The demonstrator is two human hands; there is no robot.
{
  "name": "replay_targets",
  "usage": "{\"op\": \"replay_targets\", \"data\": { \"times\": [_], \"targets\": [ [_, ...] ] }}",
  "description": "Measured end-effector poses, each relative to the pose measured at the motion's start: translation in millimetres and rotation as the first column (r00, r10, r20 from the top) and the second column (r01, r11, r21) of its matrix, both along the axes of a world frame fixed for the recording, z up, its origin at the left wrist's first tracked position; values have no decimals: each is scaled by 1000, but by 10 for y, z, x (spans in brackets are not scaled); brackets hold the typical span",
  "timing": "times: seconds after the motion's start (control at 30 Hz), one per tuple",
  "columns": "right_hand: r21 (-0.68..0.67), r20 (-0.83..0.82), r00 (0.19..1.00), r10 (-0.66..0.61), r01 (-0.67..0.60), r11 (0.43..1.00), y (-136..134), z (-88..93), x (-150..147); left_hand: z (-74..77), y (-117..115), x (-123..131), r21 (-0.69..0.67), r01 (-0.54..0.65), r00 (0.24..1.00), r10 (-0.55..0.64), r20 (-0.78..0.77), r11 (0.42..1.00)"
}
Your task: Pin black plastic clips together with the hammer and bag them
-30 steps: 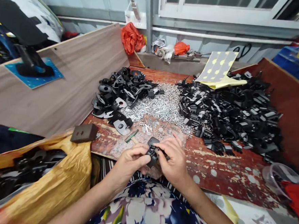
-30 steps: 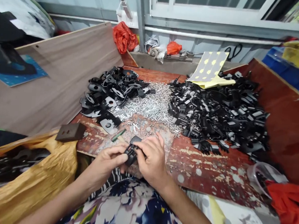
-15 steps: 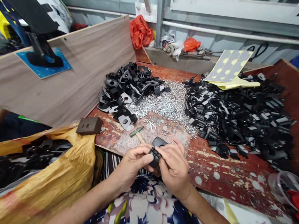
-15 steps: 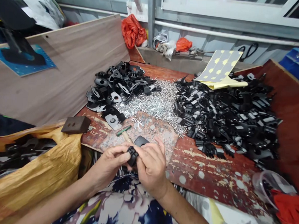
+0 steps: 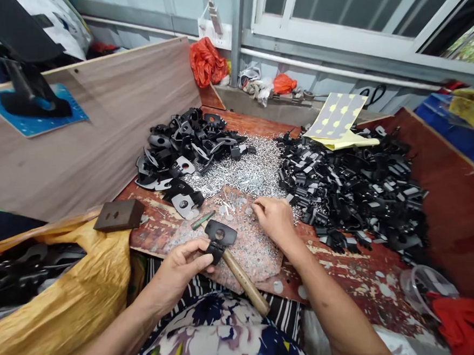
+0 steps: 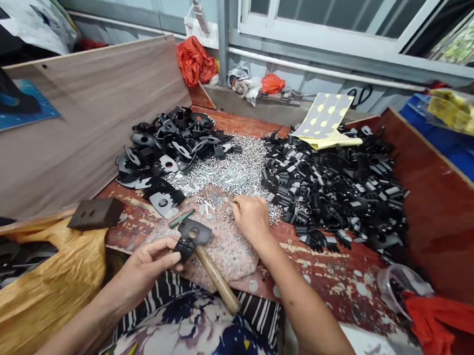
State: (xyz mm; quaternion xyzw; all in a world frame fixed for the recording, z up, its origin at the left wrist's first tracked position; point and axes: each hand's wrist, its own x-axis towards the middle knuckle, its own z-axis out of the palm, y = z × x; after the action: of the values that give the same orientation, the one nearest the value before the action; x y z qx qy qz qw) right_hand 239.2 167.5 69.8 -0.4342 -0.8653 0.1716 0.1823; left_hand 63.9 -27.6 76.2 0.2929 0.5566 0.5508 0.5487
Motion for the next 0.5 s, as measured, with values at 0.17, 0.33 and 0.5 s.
{"op": "replay_targets", "data": {
  "times": [0.17,0.33,0.5],
  "targets": [
    [-15,33,999,40,-39,999,167,-18,-117,22,9,-13,26,46,991,-43,-128,999],
    [-296,-148,953,265,-298,908,-190,153,8,36,53,-50,186,145,769,7,-640,972],
    [-752,-538,818,204,-575,323,-545,134,39,99,118,19,196,381,433,13,-901,904]
  ]
}}
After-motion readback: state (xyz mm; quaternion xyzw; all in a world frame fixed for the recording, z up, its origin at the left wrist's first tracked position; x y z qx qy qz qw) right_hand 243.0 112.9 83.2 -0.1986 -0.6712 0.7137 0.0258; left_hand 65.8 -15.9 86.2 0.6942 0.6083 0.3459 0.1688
